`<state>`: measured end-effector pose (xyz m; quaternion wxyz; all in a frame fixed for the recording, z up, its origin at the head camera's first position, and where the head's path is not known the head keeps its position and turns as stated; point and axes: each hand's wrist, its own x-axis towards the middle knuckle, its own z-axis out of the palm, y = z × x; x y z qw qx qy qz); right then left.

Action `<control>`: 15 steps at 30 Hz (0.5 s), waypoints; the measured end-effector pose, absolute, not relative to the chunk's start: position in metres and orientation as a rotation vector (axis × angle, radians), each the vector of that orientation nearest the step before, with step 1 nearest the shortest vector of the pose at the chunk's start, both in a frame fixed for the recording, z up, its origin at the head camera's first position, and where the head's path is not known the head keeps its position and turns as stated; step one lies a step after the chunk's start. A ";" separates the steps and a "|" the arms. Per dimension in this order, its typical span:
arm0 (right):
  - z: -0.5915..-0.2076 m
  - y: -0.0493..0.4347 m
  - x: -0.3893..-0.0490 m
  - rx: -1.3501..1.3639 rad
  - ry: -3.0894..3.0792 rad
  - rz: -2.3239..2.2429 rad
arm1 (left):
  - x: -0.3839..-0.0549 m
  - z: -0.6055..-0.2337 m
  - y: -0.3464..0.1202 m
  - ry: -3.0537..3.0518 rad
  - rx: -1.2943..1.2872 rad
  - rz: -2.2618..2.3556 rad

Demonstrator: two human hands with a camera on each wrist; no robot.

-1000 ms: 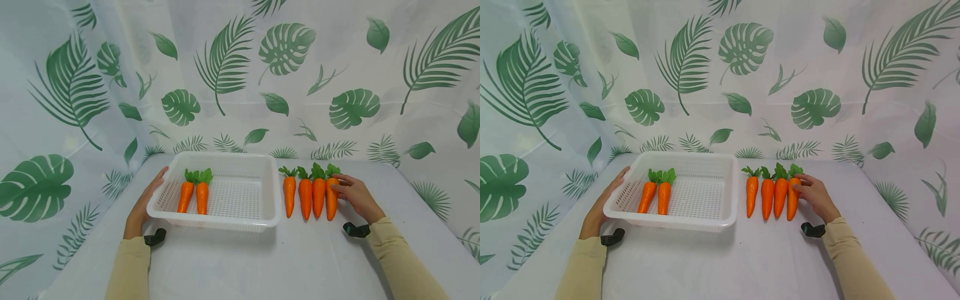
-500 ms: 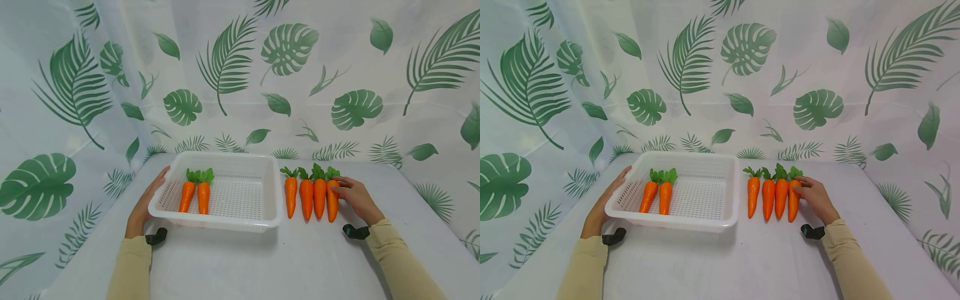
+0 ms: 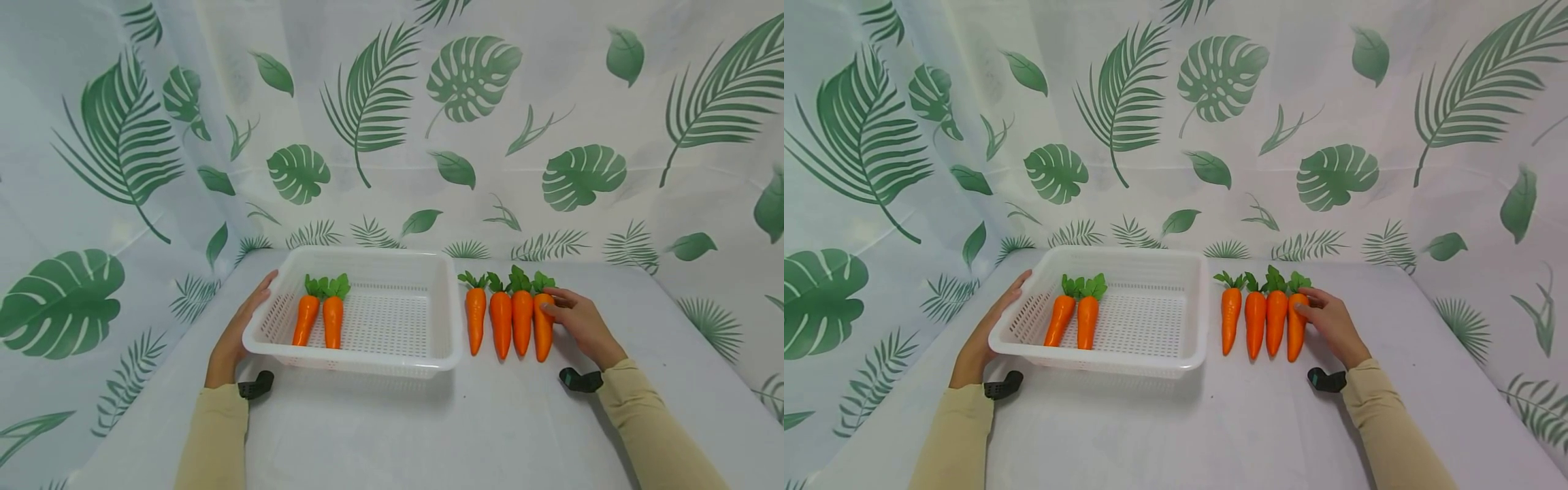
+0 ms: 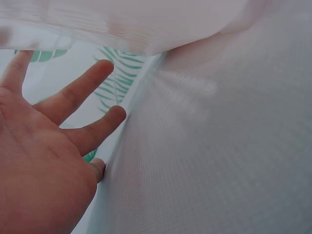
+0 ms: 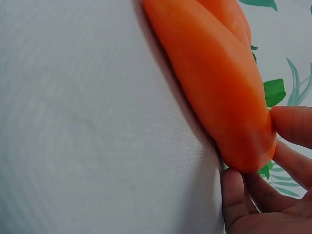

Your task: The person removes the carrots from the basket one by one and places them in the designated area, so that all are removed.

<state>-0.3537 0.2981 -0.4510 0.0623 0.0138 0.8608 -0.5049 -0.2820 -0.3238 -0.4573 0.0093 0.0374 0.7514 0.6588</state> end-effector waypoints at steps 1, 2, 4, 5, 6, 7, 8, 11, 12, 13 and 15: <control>-0.451 0.298 -0.353 0.037 2.604 -1.526 | -0.282 -0.457 -0.324 2.345 0.117 2.060; -0.451 0.298 -0.353 0.033 2.605 -1.525 | -0.282 -0.458 -0.324 2.345 0.118 2.061; -0.451 0.298 -0.353 0.030 2.603 -1.527 | -0.282 -0.458 -0.324 2.342 0.124 2.067; -0.450 0.298 -0.353 0.030 2.600 -1.529 | -0.282 -0.458 -0.324 2.339 0.127 2.071; -0.451 0.298 -0.353 0.030 2.597 -1.529 | -0.282 -0.458 -0.324 2.339 0.135 2.071; -0.451 0.299 -0.353 0.031 2.595 -1.530 | -0.282 -0.458 -0.324 2.338 0.139 2.074; -0.451 0.299 -0.354 0.033 2.592 -1.532 | -0.282 -0.458 -0.324 2.339 0.142 2.074; -0.452 0.300 -0.355 0.037 2.587 -1.544 | -0.281 -0.458 -0.324 2.339 0.151 2.078; -0.453 0.300 -0.355 0.041 2.591 -1.549 | -0.282 -0.458 -0.324 2.341 0.156 2.078; -0.453 0.300 -0.355 0.046 2.596 -1.554 | -0.282 -0.458 -0.324 2.340 0.154 2.080; -0.454 0.301 -0.356 0.054 2.606 -1.565 | -0.282 -0.457 -0.324 2.342 0.160 2.080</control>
